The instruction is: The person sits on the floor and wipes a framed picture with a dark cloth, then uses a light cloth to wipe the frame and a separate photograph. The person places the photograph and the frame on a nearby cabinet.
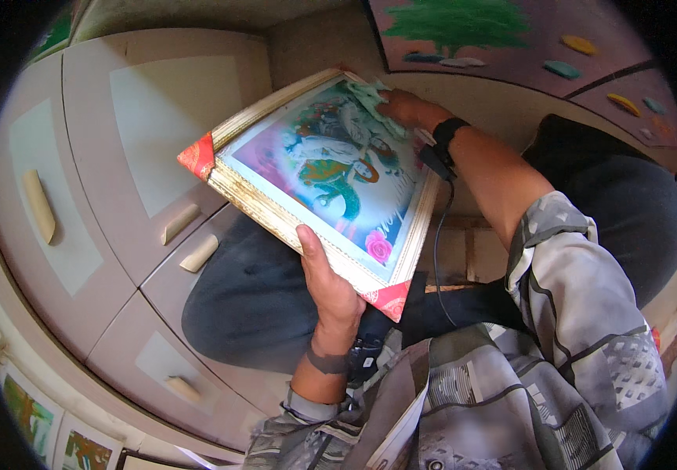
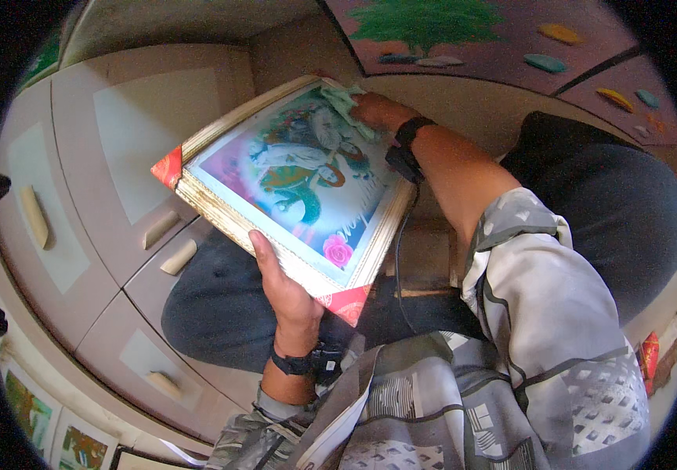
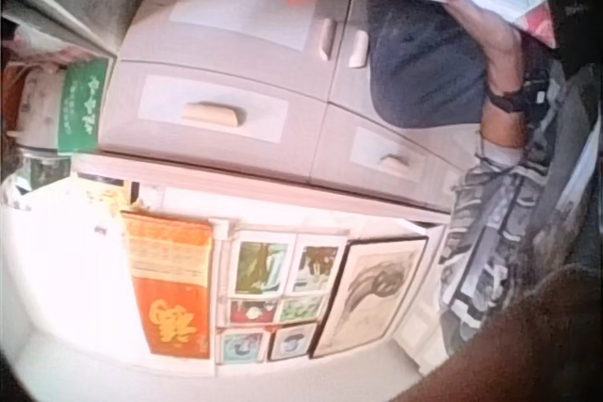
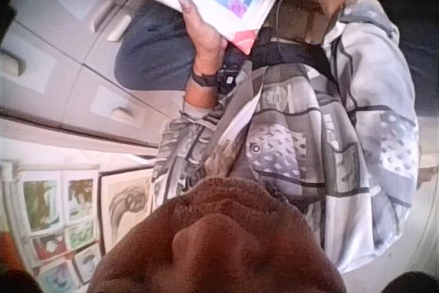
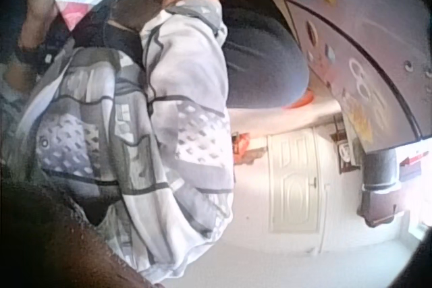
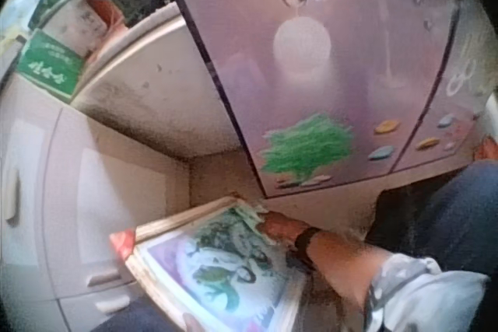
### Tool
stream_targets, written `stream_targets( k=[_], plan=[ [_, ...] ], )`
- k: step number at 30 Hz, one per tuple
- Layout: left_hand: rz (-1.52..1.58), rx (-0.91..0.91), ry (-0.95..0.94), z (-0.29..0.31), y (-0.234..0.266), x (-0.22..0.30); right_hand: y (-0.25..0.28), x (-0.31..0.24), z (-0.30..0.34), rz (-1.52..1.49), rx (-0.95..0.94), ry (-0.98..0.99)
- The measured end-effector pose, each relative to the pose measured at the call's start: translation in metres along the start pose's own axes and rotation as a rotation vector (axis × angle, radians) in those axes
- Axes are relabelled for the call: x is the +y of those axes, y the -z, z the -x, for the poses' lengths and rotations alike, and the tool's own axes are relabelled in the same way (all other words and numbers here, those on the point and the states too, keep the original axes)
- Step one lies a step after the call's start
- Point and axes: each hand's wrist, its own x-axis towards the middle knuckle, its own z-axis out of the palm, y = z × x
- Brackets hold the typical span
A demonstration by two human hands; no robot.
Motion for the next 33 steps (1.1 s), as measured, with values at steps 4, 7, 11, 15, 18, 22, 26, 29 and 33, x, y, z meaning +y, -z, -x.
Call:
stream_targets(
  k=[4,7,11,15,18,22,26,29,33],
  plan=[
    [-0.002,-0.025,-0.022,-0.001,0.0,0.0,-0.003,0.024,0.058,0.108,-0.135,-0.025],
    [0.004,-0.084,-0.073,-0.002,0.0,-0.002,-0.008,0.025,0.093,-0.089,-0.177,-0.195],
    [0.031,-0.14,-0.099,-0.004,0.003,-0.007,-0.01,0.0,0.121,0.006,-0.143,-0.076],
    [0.049,-0.16,-0.112,-0.006,0.006,-0.009,-0.015,-0.049,0.155,0.151,-0.07,0.058],
    [0.069,-0.187,-0.159,-0.009,0.008,-0.011,-0.01,-0.094,0.183,0.16,-0.181,0.102],
    [0.116,-0.187,-0.125,-0.017,0.012,-0.014,-0.016,-0.149,0.246,0.279,-0.11,0.268],
    [0.121,-0.253,-0.101,-0.022,0.015,-0.015,-0.002,-0.159,0.301,-0.294,-0.059,0.228],
    [0.129,-0.306,-0.191,-0.019,0.014,-0.016,0.006,-0.131,0.306,-0.583,-0.054,0.344],
    [0.088,-0.263,-0.178,-0.015,0.012,-0.012,-0.025,-0.089,0.286,-0.261,0.089,-0.094]
  ],
)
